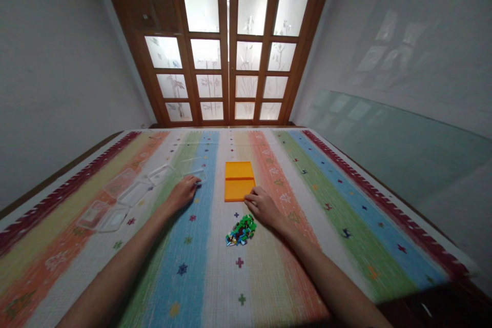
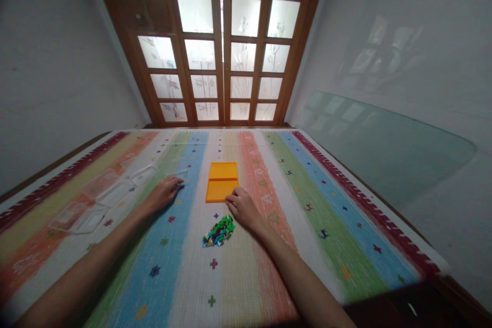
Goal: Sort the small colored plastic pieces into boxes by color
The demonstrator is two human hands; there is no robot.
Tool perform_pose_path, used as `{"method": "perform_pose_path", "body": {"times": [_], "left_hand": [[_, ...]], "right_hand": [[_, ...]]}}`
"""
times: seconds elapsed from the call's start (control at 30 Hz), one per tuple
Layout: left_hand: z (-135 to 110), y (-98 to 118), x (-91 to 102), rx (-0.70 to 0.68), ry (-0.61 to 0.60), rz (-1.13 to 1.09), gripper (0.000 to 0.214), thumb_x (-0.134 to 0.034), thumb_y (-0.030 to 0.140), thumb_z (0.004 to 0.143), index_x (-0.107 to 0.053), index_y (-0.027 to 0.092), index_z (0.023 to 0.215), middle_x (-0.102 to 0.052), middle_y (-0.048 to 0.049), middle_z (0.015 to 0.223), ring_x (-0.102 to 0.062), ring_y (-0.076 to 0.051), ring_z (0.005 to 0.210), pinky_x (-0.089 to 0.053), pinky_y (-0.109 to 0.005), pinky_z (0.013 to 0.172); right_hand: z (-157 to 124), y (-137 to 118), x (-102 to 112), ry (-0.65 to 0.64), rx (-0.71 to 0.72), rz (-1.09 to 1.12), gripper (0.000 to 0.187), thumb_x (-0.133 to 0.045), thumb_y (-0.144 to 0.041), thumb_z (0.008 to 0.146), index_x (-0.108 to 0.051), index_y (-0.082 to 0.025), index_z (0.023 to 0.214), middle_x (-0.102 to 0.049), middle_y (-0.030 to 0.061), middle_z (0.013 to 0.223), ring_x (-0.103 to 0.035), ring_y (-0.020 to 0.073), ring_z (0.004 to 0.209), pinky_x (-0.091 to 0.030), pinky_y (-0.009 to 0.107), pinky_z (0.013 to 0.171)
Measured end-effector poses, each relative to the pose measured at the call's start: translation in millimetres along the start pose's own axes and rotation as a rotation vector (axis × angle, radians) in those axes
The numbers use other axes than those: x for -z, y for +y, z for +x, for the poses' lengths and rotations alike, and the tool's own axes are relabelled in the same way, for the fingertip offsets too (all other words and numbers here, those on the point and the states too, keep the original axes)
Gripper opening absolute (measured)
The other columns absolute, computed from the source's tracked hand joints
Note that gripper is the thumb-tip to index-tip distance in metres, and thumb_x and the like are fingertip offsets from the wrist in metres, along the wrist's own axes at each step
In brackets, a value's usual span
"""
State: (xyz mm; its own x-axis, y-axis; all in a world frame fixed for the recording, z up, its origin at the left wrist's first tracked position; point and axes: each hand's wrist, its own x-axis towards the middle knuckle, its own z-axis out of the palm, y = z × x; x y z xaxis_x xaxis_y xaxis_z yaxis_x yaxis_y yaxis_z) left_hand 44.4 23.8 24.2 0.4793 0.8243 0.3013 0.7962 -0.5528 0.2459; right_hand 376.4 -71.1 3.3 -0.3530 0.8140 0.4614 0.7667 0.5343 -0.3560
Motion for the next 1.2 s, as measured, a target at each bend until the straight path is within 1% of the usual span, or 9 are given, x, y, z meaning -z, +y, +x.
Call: {"method": "perform_pose_path", "body": {"times": [0.1,0.2,0.3,0.4,0.6,0.9,1.03,1.1,1.2], "left_hand": [[-16,17,-3.0,-0.072,0.013,-0.116,0.025,-0.047,0.011,0.092,-0.067,0.020,0.105,-0.070,-0.0088,0.105,-0.066,-0.022,0.100,-0.053,-0.036,0.092],[-28,37,-4.5,-0.122,0.004,-0.161,0.025,-0.045,0.012,0.094,-0.067,0.021,0.104,-0.068,-0.0079,0.102,-0.065,-0.021,0.097,-0.054,-0.035,0.089],[-34,54,-5.3,-0.161,-0.007,-0.160,0.026,-0.044,0.011,0.094,-0.066,0.020,0.104,-0.067,-0.0086,0.099,-0.064,-0.022,0.094,-0.053,-0.035,0.086],[-35,62,-5.7,-0.174,-0.020,-0.151,0.027,-0.043,0.009,0.094,-0.066,0.020,0.104,-0.066,-0.0082,0.097,-0.063,-0.021,0.092,-0.053,-0.034,0.084],[-37,64,-5.7,-0.191,-0.023,-0.156,0.027,-0.043,0.008,0.094,-0.065,0.018,0.104,-0.066,-0.0086,0.098,-0.063,-0.021,0.093,-0.053,-0.034,0.083],[-41,71,-10.2,-0.250,-0.006,-0.161,0.029,-0.043,0.006,0.093,-0.065,0.020,0.107,-0.067,-0.0079,0.099,-0.064,-0.020,0.093,-0.054,-0.034,0.082],[-40,74,0.0,-0.269,0.108,-0.133,0.019,-0.047,0.017,0.098,-0.065,0.019,0.105,-0.066,-0.0098,0.104,-0.062,-0.023,0.099,-0.054,-0.038,0.087],[-38,69,8.7,-0.239,0.175,-0.076,0.020,-0.046,0.024,0.100,-0.065,0.019,0.095,-0.066,-0.0090,0.095,-0.061,-0.024,0.095,-0.052,-0.040,0.089],[-33,48,22.8,-0.136,0.247,0.025,0.034,-0.037,0.023,0.103,-0.060,0.020,0.077,-0.061,-0.0056,0.075,-0.059,-0.022,0.079,-0.051,-0.040,0.086]], "right_hand": [[-1,0,-1,0.000,-0.004,0.015,0.013,-0.063,-0.015,0.094,-0.074,-0.018,0.090,-0.060,0.0059,0.088,-0.056,0.0193,0.085,-0.045,0.031,0.078],[-2,1,-2,0.000,-0.013,0.023,0.013,-0.062,-0.015,0.094,-0.075,-0.019,0.091,-0.060,0.0058,0.088,-0.057,0.0194,0.085,-0.045,0.031,0.077],[-2,1,-1,-0.002,-0.013,0.022,0.014,-0.062,-0.016,0.094,-0.075,-0.019,0.090,-0.060,0.0057,0.088,-0.057,0.0195,0.085,-0.045,0.031,0.077],[-2,2,0,-0.013,-0.009,0.027,0.015,-0.061,-0.017,0.095,-0.075,-0.019,0.090,-0.060,0.0060,0.088,-0.056,0.0198,0.085,-0.045,0.032,0.078],[-1,3,2,-0.024,-0.010,0.020,0.014,-0.062,-0.017,0.094,-0.076,-0.018,0.091,-0.060,0.0061,0.087,-0.056,0.0197,0.084,-0.044,0.032,0.078],[-3,4,-2,0.015,-0.006,0.019,0.013,-0.062,-0.017,0.093,-0.074,-0.018,0.093,-0.062,0.0065,0.089,-0.057,0.0202,0.086,-0.045,0.033,0.080],[-3,3,0,0.020,0.004,0.005,0.014,-0.062,-0.017,0.092,-0.073,-0.018,0.099,-0.064,0.0081,0.093,-0.058,0.0226,0.091,-0.046,0.036,0.083],[-2,2,2,0.017,0.015,-0.003,0.013,-0.062,-0.018,0.092,-0.073,-0.018,0.099,-0.065,0.0088,0.094,-0.058,0.0238,0.092,-0.046,0.038,0.084],[-2,-1,5,0.032,0.016,0.002,0.012,-0.064,-0.020,0.091,-0.073,-0.020,0.098,-0.066,0.0093,0.097,-0.057,0.0249,0.094,-0.047,0.040,0.087]]}}
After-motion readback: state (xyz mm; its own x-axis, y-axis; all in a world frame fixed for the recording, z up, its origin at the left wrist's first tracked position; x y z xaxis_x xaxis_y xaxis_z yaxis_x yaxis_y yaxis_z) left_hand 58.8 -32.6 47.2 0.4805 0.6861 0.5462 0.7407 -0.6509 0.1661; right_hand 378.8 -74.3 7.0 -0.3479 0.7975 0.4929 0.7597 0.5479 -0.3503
